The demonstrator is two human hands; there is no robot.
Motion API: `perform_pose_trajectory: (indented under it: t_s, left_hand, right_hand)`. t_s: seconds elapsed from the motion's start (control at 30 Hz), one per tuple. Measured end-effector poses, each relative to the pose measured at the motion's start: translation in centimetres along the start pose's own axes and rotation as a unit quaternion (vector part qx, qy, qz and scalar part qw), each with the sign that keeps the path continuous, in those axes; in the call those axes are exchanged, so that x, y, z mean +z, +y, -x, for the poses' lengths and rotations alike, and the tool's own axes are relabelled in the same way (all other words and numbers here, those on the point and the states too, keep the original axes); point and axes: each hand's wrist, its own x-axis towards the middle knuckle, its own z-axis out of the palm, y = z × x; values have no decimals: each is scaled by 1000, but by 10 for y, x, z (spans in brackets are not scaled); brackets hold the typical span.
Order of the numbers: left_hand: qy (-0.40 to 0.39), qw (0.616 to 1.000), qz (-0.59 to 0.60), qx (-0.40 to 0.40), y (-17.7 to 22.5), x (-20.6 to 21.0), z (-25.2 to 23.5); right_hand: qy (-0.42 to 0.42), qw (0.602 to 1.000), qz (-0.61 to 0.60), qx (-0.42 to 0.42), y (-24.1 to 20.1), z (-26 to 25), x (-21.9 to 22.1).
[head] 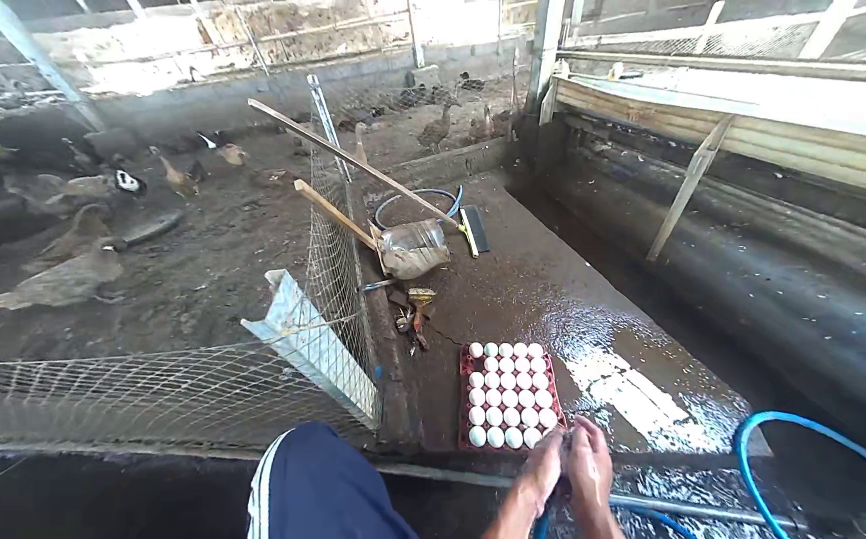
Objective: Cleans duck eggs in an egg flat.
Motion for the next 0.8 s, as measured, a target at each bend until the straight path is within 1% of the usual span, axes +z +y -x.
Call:
perform_pose_trajectory:
  t_s: [0.07, 0.1, 0.17, 0.2, 0.23, 0.27, 0.3, 0.37, 0.4, 0.43, 0.5, 0.53, 0.6, 0.63, 0.67, 0.73, 0.77, 0.8]
  left_hand:
    - [6, 999, -34, 25, -11, 7, -5]
    - [3, 999, -27, 39, -16, 8, -7]
    - [-2, 998, -19, 67, -18, 7, -9]
    - [0, 998, -27, 53, -12, 7, -4]
    - [-11, 999, -39, 26, -3, 4, 1]
    - [-27, 998, -48, -1, 2, -1, 3]
    - [-32, 998, -57, -17, 3, -2, 3]
    - [-62, 996, -60, -35, 3, -6, 2]
    - [-73, 996, -43, -40, 1, -10, -1]
    - [-62, 997, -31, -41, -2, -12, -5]
    - [-3, 999, -41, -6, -5, -13, -11]
    - [15, 998, -54, 15, -6, -11, -12]
    - [7, 996, -69, 53, -17, -6, -18]
    - [5, 994, -89, 66, -22, -5, -22]
    - [0, 992, -102, 69, -20, -5, -21]
    - [-6, 992, -97, 77, -11, 2, -10]
    - [5, 991, -95, 95, -11, 9, -6]
    - [15, 990, -97, 103, -7, 13, -1]
  right_hand:
    - [12, 998, -20, 60, -3, -6, -5]
    - [9, 998, -15, 64, -2, -2, -7]
    - [-19, 1000, 14, -8, 0, 13, -6]
    - [-14, 999, 24, -36, 1, 17, -3]
    - [-8, 999, 21, -32, 2, 14, -2]
    - [-6, 1000, 10, 0, 2, 6, -3]
    - [-6, 999, -13, 52, 3, -3, -5]
    - [4, 984, -86, 154, 11, -18, -8]
    - [17, 976, -124, 177, 14, -18, -8]
    - [28, 973, -149, 172, 14, -14, -7]
    - [18, 983, -148, 110, 11, -1, -2]
    - [2, 992, -116, 55, 10, 6, 1]
    - [-24, 998, -41, -40, 13, 13, 4]
    - [-14, 999, -28, -43, 12, 10, 5]
    - [-1, 999, -32, -14, 9, 5, 5]
    - [15, 995, -65, 78, 3, -5, 1]
    - [23, 992, -71, 105, 4, -6, -1]
    - [15, 993, -61, 95, 4, -1, -2]
